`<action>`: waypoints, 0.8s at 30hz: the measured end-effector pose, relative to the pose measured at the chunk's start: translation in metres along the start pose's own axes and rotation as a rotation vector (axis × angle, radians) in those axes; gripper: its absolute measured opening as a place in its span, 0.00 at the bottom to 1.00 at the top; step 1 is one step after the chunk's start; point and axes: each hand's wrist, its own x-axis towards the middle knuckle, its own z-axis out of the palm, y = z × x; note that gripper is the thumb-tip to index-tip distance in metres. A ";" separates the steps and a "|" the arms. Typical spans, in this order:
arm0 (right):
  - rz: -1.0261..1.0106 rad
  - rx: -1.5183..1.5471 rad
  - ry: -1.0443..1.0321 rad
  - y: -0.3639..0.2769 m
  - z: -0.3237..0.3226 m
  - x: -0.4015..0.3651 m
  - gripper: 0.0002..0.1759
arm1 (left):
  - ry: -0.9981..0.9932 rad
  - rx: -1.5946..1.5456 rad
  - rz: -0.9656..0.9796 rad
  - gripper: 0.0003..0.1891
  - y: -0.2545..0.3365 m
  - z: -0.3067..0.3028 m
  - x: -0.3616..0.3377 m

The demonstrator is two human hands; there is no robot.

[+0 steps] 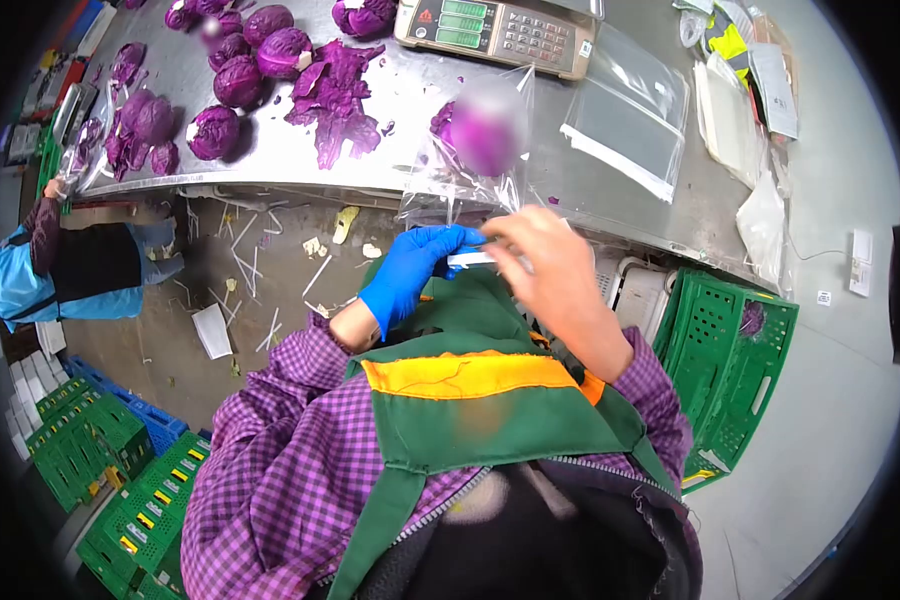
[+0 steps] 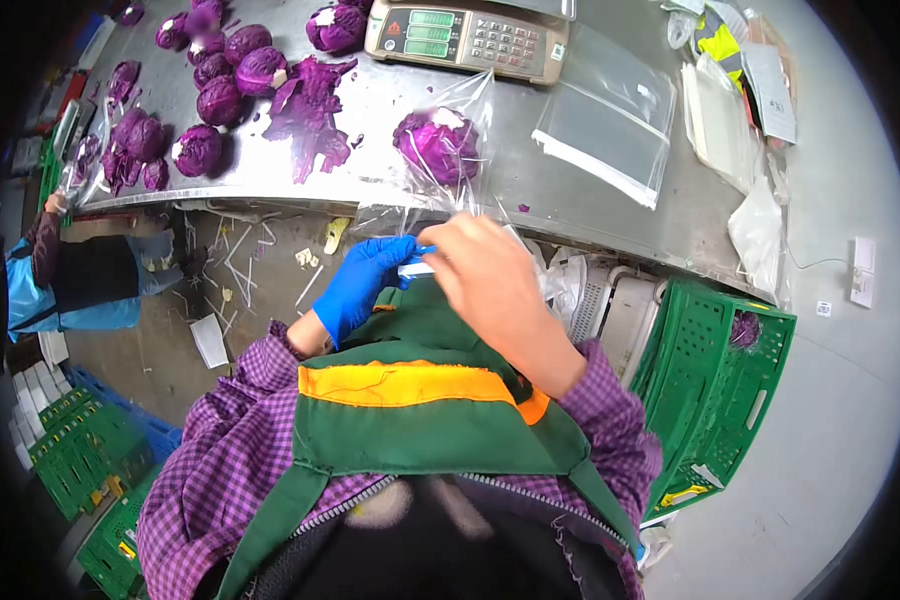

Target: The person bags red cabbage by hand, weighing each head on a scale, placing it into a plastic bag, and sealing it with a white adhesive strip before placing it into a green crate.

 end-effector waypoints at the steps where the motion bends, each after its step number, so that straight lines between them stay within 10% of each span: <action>1: 0.067 0.086 -0.197 0.000 0.010 0.003 0.12 | 0.040 -0.027 -0.016 0.13 0.001 0.000 0.000; 9: 0.122 0.054 -0.611 0.013 0.045 0.007 0.09 | -0.007 -0.068 0.077 0.11 -0.023 -0.009 0.006; 13: 0.289 0.606 -0.966 0.022 0.034 -0.007 0.10 | 0.035 -0.066 0.040 0.13 -0.023 -0.002 0.003; 17: 0.489 0.437 -0.650 0.008 0.018 -0.014 0.08 | 0.070 0.160 0.166 0.14 -0.044 -0.003 0.009; 24: 0.142 -0.033 -0.501 0.016 0.054 -0.037 0.07 | 0.005 -0.037 0.036 0.12 -0.053 0.001 0.012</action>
